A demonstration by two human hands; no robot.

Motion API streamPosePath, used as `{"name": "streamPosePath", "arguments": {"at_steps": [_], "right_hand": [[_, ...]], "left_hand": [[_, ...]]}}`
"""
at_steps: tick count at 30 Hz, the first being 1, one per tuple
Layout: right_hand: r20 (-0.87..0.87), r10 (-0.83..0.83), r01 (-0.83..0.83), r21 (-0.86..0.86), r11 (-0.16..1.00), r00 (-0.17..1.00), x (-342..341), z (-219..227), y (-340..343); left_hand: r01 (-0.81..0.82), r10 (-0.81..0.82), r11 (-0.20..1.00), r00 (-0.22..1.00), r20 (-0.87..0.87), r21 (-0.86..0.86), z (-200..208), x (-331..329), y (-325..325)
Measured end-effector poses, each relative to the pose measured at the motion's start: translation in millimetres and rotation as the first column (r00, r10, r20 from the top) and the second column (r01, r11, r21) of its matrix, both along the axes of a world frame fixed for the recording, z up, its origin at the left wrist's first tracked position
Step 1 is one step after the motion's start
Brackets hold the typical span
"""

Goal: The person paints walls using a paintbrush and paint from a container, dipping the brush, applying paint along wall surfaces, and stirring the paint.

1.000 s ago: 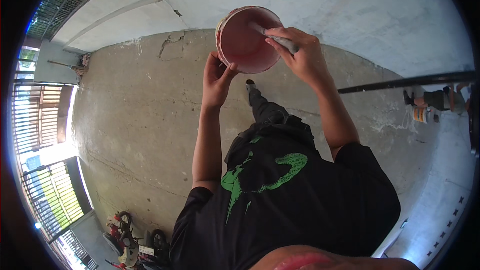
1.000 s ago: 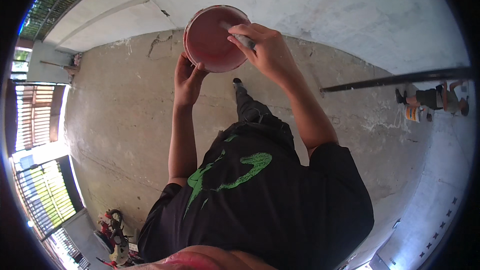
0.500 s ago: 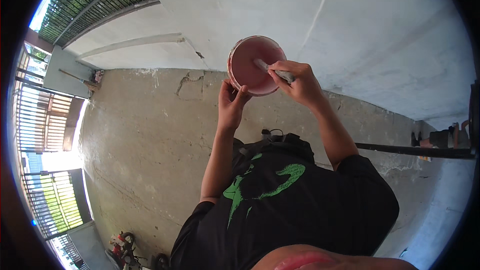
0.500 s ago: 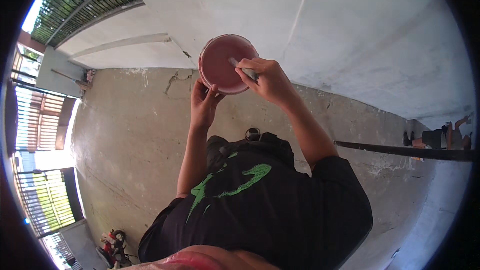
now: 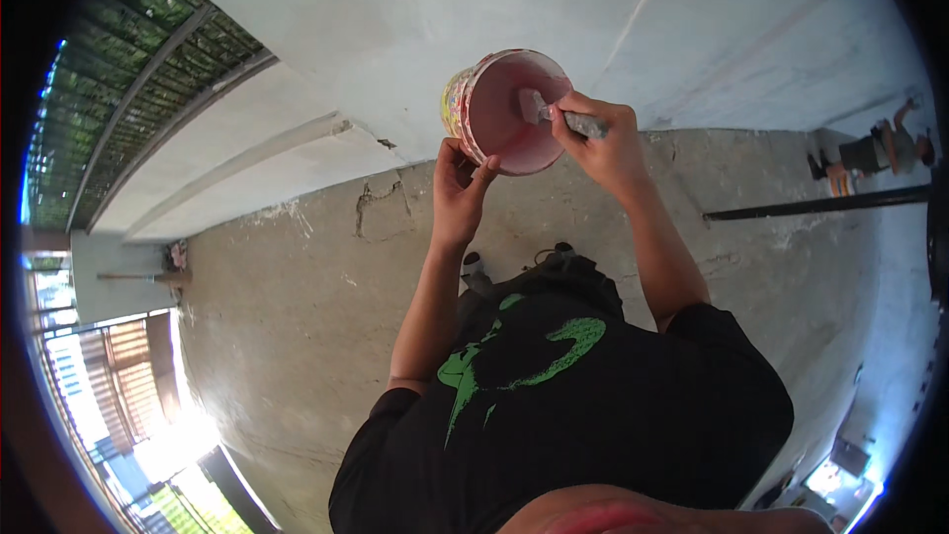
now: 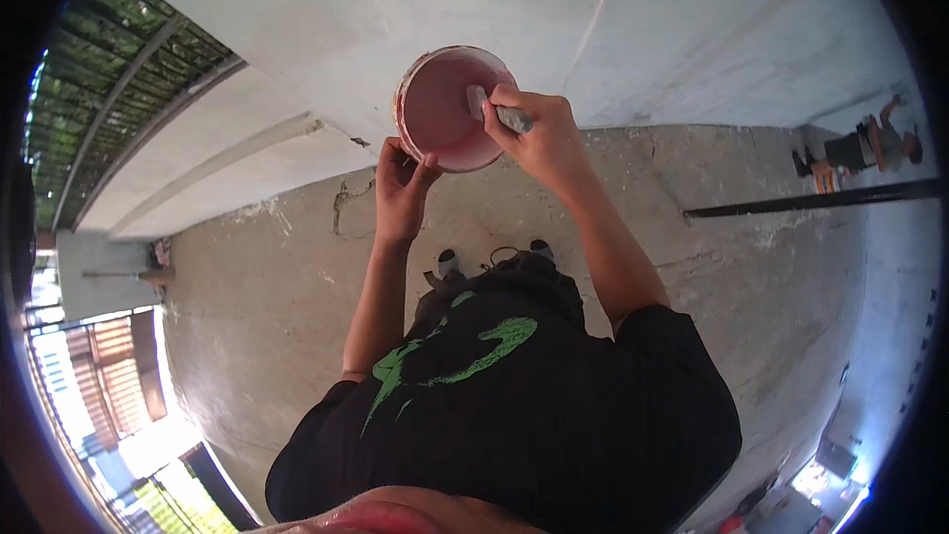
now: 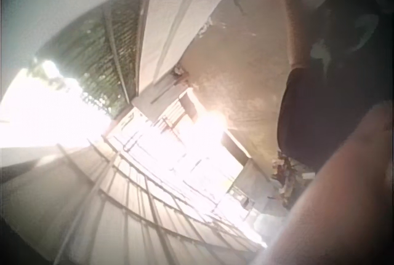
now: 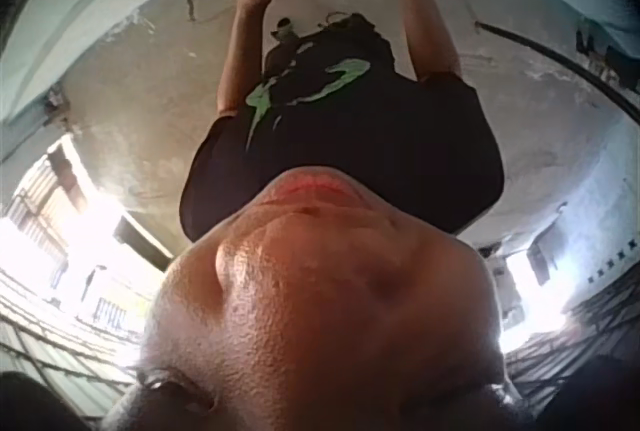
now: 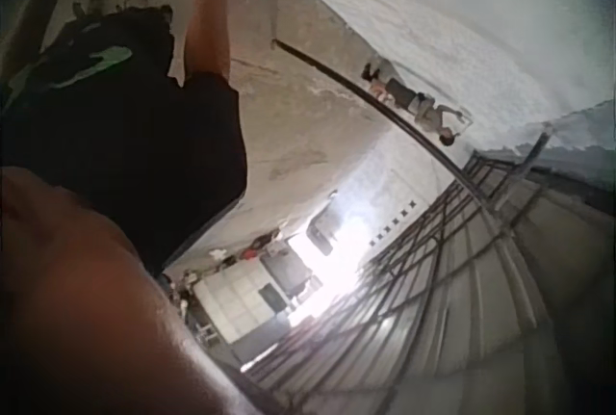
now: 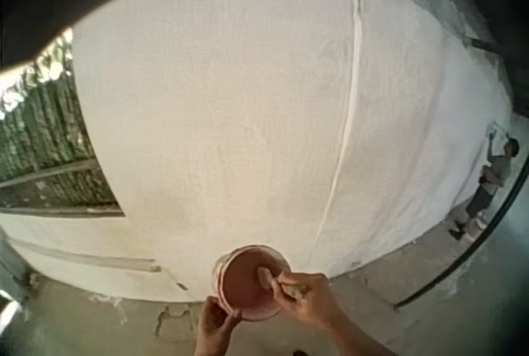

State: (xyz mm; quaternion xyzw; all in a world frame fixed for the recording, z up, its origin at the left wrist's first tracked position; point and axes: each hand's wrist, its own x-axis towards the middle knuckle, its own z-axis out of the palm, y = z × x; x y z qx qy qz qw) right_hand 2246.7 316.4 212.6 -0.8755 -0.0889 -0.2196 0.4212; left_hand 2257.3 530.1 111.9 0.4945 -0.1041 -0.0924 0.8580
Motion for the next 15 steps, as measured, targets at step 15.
{"name": "streamPosePath", "arguments": {"at_steps": [15], "right_hand": [[0.05,0.073,-0.063,-0.18,0.982,0.996,-26,53,21]], "left_hand": [[0.18,-0.266,0.949,0.897,-0.352,-0.257,-8,50,54]]}}
